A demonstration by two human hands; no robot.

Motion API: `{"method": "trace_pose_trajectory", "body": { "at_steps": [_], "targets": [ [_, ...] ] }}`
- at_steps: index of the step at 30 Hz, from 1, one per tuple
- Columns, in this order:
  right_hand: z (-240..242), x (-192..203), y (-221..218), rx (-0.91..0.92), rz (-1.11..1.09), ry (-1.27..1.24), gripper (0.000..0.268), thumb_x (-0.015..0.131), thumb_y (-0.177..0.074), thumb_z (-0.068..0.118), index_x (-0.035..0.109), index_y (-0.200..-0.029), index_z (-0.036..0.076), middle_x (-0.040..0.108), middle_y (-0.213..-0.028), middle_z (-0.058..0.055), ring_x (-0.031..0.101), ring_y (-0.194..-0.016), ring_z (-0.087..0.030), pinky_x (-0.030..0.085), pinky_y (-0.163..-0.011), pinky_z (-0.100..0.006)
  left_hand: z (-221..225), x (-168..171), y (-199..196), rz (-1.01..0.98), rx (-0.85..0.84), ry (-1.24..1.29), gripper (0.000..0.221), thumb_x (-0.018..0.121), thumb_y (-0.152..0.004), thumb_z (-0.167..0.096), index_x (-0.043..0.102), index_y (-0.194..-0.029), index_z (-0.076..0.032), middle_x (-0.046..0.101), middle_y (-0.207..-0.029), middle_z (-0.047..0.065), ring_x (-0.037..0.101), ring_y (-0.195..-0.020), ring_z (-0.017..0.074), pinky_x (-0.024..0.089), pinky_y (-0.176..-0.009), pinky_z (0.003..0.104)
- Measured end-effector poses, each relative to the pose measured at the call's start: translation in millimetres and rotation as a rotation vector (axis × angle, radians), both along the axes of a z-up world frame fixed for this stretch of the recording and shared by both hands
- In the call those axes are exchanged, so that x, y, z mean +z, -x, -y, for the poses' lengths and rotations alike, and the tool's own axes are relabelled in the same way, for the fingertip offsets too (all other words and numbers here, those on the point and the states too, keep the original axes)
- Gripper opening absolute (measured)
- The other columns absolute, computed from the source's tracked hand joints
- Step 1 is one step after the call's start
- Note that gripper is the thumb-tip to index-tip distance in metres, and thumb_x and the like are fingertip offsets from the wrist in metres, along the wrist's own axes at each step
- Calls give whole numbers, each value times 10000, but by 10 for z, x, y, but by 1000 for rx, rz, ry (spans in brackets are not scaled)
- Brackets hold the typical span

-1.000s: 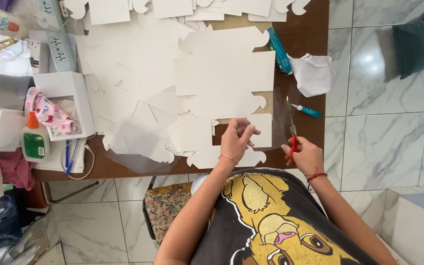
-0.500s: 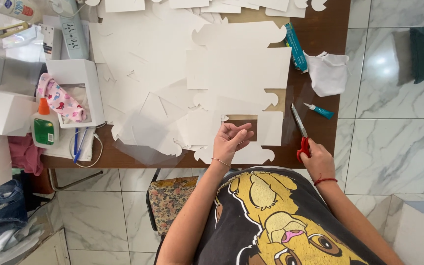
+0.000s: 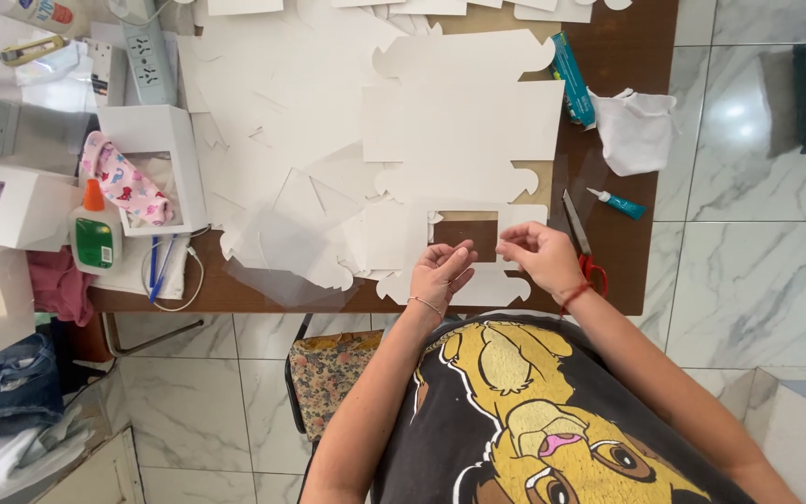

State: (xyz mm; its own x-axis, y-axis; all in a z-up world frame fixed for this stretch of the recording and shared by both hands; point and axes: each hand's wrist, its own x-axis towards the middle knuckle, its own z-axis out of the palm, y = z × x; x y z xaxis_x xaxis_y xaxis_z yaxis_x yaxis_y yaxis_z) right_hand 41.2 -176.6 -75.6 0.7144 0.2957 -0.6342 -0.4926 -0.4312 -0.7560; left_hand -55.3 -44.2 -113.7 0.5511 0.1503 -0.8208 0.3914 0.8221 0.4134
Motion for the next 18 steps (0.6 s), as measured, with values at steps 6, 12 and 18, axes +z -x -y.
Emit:
{"method": "trace_pose_trajectory", "body": {
  "at_steps": [6,12,18],
  "targets": [
    [-37,-315,-56,52,-16,77,241,688,-678,67,587,-892,20,639,-737,-107,598,-579,-114,496,-494,-187,-395,-308,284,-229,-256,-609,291,728,-707,-218,545,-927,-164,625,-864,3,612,-738,109,528,-623,223],
    [43,-688,-36,235,145,286,224,722,-650,188,604,-829,121,643,-696,-3,610,-579,-75,485,-514,-191,-418,-187,259,-414,-612,-934,300,658,-733,-352,519,-962,-217,647,-831,-50,627,-774,148,484,-684,298],
    [94,-785,-25,261,186,410,252,729,-624,300,603,-806,179,648,-702,56,616,-660,-66,476,-593,-199,-429,-175,216,-472,-744,-1028,235,539,-793,-469,547,-860,-244,630,-791,-36,619,-795,209,480,-681,365]
  ]
}}
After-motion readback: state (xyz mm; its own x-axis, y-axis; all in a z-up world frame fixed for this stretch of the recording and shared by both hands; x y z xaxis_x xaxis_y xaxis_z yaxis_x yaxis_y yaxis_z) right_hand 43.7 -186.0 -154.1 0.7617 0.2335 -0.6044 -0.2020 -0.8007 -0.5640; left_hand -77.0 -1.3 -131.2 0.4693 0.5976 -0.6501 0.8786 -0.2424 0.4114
